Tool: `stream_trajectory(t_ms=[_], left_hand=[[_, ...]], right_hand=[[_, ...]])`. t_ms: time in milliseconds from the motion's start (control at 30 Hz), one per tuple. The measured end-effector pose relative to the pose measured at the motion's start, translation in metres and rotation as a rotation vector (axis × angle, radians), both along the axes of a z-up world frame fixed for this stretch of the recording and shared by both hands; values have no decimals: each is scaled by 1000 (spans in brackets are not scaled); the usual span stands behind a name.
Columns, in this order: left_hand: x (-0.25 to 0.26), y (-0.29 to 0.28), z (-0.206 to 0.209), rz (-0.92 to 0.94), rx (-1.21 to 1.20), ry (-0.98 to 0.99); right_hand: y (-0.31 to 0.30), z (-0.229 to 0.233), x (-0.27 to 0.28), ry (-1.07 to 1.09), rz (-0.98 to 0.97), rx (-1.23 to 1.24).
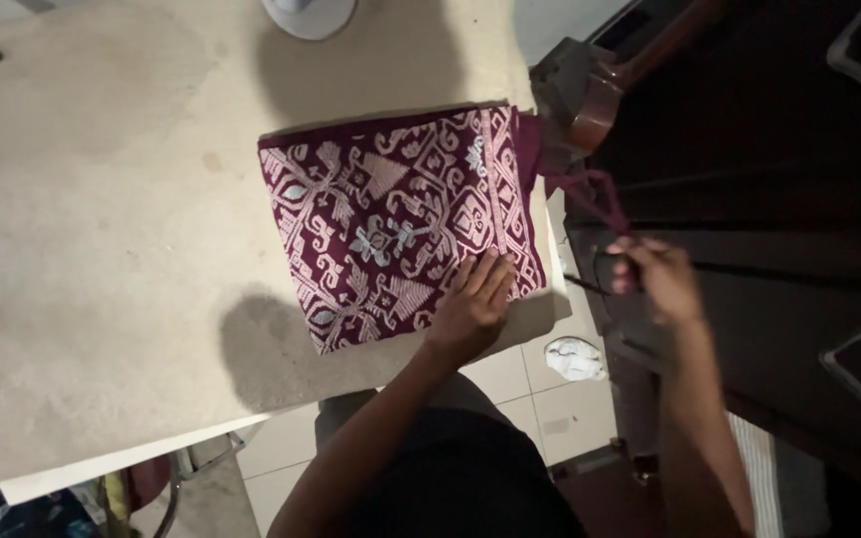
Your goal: Folding various garments including a patterned cloth and a black floral dress on a table.
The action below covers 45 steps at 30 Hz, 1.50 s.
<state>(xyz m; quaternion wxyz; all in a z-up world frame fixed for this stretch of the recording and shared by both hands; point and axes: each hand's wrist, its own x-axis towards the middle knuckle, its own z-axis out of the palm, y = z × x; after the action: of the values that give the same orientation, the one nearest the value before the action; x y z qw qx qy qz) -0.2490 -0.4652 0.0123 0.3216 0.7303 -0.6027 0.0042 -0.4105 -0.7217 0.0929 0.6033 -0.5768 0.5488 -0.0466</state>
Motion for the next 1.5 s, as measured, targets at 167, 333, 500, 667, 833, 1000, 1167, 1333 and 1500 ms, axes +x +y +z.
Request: stream_trajectory(t_ms=[167, 333, 500, 667, 833, 1000, 1167, 1333, 1500], left_hand=[[0, -10, 32, -89, -127, 390], [-15, -44, 65, -166, -21, 932], [-40, -69, 32, 102, -150, 1326], [23, -53, 75, 246, -514, 1055], [65, -38, 91, 511, -91, 1706], [129, 25, 124, 643, -454, 1803], [148, 64, 50, 332, -846, 2060], [123, 85, 14, 713, -405, 1633], [116, 87, 25, 902, -310, 1132]], right_hand=[[-8, 70, 40, -323, -51, 308], [25, 122, 130, -793, -344, 975], [69, 141, 200, -974, -583, 1080], [92, 116, 216, -1048, -557, 1219], [124, 131, 230, -984, -406, 1285], [148, 136, 227, -657, -311, 662], [176, 35, 208, -656, -46, 805], [216, 29, 213, 87, 299, 215], [210, 34, 189, 394, 494, -53]])
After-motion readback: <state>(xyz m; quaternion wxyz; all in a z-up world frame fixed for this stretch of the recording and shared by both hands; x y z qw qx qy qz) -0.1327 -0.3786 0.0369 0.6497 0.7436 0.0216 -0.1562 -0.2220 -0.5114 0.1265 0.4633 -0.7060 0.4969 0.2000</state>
